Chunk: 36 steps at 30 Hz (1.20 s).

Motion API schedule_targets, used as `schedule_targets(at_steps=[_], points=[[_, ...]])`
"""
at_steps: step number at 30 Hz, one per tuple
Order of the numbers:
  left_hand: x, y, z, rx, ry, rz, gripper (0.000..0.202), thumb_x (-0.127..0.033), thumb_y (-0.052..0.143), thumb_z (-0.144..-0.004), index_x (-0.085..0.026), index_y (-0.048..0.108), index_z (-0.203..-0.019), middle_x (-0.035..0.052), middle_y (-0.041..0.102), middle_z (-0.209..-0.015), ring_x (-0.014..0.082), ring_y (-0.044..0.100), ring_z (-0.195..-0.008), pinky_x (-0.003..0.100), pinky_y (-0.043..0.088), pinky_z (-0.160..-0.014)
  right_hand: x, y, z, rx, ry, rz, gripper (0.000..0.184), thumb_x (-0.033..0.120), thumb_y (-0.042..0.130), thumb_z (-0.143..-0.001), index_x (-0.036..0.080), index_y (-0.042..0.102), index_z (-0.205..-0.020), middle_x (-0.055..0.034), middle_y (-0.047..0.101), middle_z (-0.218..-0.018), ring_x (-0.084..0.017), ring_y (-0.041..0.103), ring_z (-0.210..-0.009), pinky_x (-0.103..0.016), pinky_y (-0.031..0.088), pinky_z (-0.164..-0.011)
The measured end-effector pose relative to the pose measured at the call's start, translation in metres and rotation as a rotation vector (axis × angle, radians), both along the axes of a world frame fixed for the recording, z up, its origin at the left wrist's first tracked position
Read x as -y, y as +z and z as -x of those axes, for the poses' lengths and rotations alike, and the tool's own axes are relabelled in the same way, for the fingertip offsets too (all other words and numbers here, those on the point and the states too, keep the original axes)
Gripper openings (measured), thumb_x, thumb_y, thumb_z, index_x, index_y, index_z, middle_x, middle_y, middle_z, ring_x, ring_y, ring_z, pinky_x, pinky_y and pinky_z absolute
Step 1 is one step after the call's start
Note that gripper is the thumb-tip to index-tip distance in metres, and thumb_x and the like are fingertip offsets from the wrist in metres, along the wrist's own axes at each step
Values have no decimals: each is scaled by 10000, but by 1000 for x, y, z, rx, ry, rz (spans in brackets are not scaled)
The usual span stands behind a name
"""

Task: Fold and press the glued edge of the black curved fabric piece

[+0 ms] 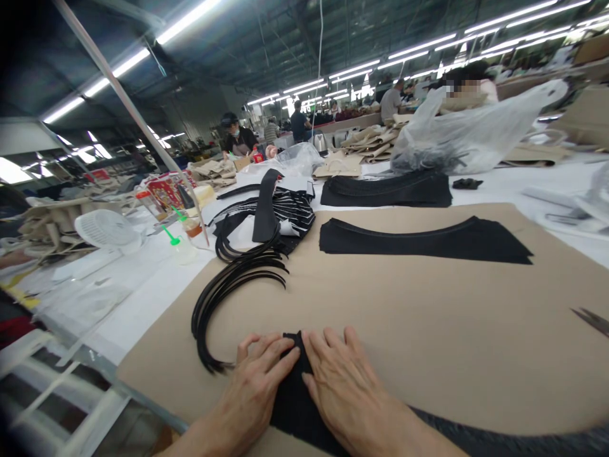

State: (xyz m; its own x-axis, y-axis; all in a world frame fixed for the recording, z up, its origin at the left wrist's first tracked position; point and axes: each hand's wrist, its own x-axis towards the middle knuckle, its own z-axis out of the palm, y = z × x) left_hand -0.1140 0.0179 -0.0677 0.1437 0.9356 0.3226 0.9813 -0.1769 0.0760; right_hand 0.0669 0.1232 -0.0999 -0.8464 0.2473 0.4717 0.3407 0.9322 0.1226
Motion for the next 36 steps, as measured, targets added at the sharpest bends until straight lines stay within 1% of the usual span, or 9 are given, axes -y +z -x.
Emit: schedule_targets(at_steps=[6, 13, 19, 22, 24, 28, 30, 33, 36], points=[[2, -1, 1, -53, 1, -19, 447, -37, 393, -865, -212, 545, -1247, 29, 612, -1248, 210, 475, -1171, 400, 229, -1001, 2, 9, 6, -121, 38, -140, 318, 260, 442, -974, 99, 594, -1202, -129, 576, -1298, -296, 498, -1193, -540, 304, -1072], [3, -3, 0, -65, 16, -27, 449, -46, 377, -879, -213, 549, -1258, 40, 609, -1257, 210, 469, -1184, 399, 226, -1018, -6, 3, 1, 25, 39, -21, 426, 279, 457, -974, 140, 453, -1377, -108, 519, -1374, -281, 469, -1229, -552, 302, -1077], [4, -12, 1, -52, 30, -66, 395, -107, 380, -920, -224, 561, -1250, 47, 613, -1250, 205, 468, -1186, 396, 204, -1042, -5, 4, 7, -53, 68, -76, 378, 334, 461, -977, 131, 550, -1283, -106, 537, -1354, -295, 504, -1177, -552, 309, -1061], [4, -12, 1, -89, 10, -45, 385, -112, 378, -929, -206, 552, -1259, 55, 609, -1258, 208, 467, -1188, 400, 186, -1047, -4, 6, 10, -70, 92, -116, 369, 330, 448, -985, 119, 566, -1263, -117, 533, -1361, -309, 497, -1190, -565, 286, -1067], [3, -8, 1, -110, 1, -32, 384, -105, 394, -922, -202, 546, -1261, 48, 611, -1256, 208, 467, -1187, 397, 184, -1041, -7, 11, 12, -44, 75, -47, 381, 337, 421, -996, 128, 548, -1287, -117, 568, -1323, -302, 526, -1167, -568, 303, -1053], [3, -1, 1, -101, 9, -48, 431, -49, 396, -880, -229, 561, -1235, 23, 624, -1237, 206, 481, -1170, 393, 199, -1017, -27, 35, 7, 152, 11, 341, 481, 406, 323, -1021, 154, 405, -1422, -115, 611, -1271, -264, 597, -1108, -511, 434, -954], [4, 2, 1, -87, 18, -57, 470, -19, 387, -853, -236, 564, -1231, 19, 628, -1230, 205, 490, -1161, 396, 210, -1005, -39, 47, -5, 213, 3, 460, 485, 410, 305, -1022, 180, 381, -1442, -113, 585, -1308, -255, 594, -1129, -470, 475, -911], [7, 3, 1, -61, 23, -73, 495, -1, 388, -832, -243, 569, -1225, 17, 633, -1216, 202, 504, -1152, 396, 237, -987, -48, 51, -31, 182, -48, 488, 400, 347, 373, -993, 233, 488, -1359, -92, 618, -1261, -253, 615, -1094, -435, 496, -872], [9, 1, 1, 0, 46, -81, 486, 1, 375, -841, -247, 589, -1200, 36, 634, -1189, 197, 529, -1131, 404, 276, -973, -42, 48, -52, 136, -99, 491, 340, 315, 476, -947, 246, 546, -1272, -89, 645, -1190, -256, 628, -1034, -427, 489, -853]])
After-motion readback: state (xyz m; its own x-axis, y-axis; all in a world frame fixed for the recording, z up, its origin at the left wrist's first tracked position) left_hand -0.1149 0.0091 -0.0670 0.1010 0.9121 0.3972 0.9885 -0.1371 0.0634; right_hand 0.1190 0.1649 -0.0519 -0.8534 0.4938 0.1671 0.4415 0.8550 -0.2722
